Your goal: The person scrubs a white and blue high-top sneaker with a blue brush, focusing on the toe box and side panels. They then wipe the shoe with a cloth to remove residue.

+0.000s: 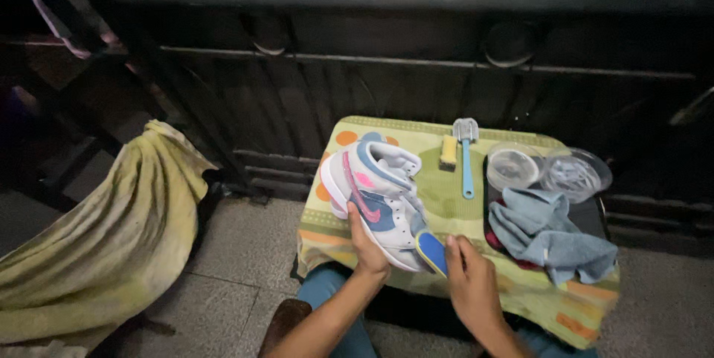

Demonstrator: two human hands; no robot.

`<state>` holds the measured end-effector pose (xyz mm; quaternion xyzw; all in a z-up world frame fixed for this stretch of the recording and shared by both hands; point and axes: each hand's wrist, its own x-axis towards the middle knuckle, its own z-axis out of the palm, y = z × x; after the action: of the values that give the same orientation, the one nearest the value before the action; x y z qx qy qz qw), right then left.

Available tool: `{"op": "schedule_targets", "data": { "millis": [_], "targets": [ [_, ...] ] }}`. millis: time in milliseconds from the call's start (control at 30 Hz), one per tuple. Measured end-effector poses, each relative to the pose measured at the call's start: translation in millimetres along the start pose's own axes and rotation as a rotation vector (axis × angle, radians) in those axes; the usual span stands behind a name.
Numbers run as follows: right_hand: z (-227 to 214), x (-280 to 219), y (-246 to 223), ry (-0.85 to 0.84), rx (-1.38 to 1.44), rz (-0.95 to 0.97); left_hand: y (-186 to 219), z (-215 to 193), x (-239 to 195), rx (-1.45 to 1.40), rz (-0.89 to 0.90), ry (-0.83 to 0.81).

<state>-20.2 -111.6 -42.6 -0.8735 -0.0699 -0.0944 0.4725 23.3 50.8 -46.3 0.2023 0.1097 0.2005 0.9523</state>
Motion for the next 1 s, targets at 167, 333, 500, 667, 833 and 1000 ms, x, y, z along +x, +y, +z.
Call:
{"op": "schedule_targets", "data": {
  "millis": [167,333,500,667,833,1000],
  "targets": [
    [-1.2,17.2,2.6,0.077,-0.040,-0.007,-27.3,-25.9,7.8,0.022,-0.064,0.017],
    [-4.5,10.7,12.4,0.063,-0.032,0.022,-17.7,-6.4,8.4,0.019,-0.073,0.018],
    [-17.8,29.7,1.4,0.103,-0.061,-0.009,-31.3,16.1,-10.4,-0.023,-0.057,-0.072],
    [-28.4,24.6,18.1,0.063,-0.069,-0.046,-33.6,11.9,6.2,0.043,-0.010,-0.052],
    [-16.3,22.6,18.2,0.096,-0.002,-0.057,-32.7,7.3,-1.4,-0.037,-0.059,-0.010],
    [-18.8,24.1,27.9,0.019,-0.145,-0.050,-28.1,7.1,5.6,-0.015,-0.042,0.021]
  ]
}}
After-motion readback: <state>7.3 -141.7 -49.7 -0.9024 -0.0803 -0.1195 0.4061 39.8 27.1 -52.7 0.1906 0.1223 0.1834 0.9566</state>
